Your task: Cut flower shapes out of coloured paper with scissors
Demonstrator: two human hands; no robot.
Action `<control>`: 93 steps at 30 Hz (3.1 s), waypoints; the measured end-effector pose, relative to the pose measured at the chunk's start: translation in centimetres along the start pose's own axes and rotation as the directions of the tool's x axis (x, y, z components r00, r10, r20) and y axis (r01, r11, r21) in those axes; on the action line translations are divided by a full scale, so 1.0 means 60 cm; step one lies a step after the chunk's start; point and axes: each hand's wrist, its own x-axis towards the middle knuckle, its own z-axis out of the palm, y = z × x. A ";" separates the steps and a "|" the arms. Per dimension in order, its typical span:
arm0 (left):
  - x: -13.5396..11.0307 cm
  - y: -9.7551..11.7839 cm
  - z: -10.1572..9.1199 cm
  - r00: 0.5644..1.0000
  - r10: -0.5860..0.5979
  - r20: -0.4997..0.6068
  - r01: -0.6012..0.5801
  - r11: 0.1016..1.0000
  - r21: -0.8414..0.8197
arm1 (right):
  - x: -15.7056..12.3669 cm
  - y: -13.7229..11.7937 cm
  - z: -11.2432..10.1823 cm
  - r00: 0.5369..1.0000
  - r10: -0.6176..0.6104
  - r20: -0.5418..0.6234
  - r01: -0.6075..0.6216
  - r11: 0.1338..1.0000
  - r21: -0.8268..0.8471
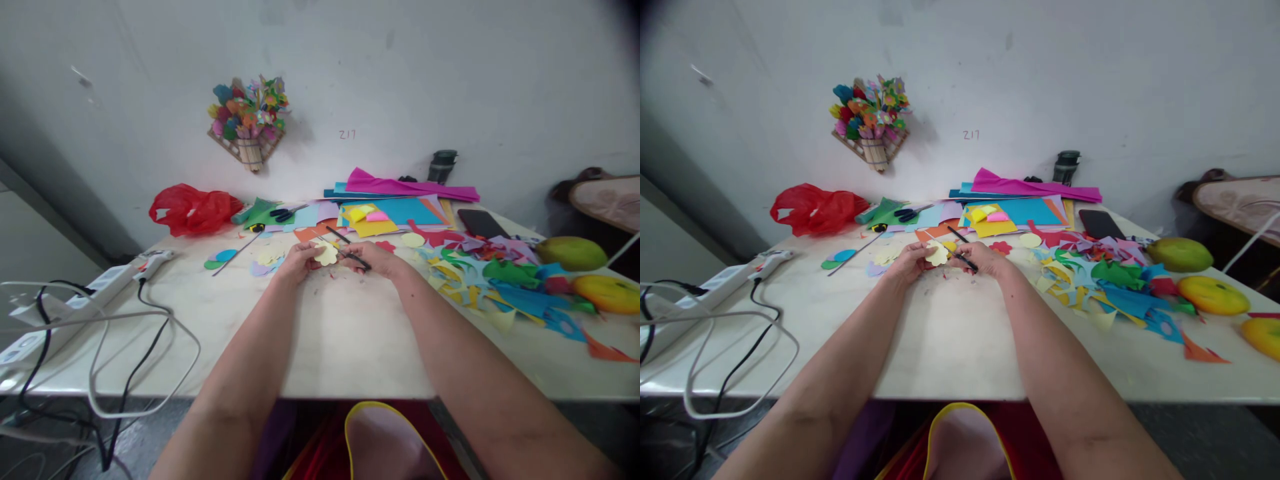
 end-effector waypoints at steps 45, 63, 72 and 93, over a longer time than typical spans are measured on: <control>-0.004 0.004 0.006 0.997 0.072 -0.001 -0.072 0.996 0.048 | -0.009 -0.007 -0.002 1.000 -0.007 -0.027 0.006 0.998 -0.057; -0.005 0.000 0.018 0.993 0.015 0.117 -0.039 0.978 0.205 | 0.010 -0.008 0.021 0.962 -0.090 -0.257 0.132 0.979 0.153; -0.005 0.003 0.021 0.998 0.056 -0.010 -0.056 0.997 0.057 | 0.003 -0.020 0.030 0.972 -0.026 -0.235 0.076 0.975 0.208; -0.006 -0.005 0.024 0.983 -0.005 0.185 -0.027 0.986 0.167 | 0.010 -0.010 0.023 0.931 -0.110 -0.349 0.171 0.974 0.150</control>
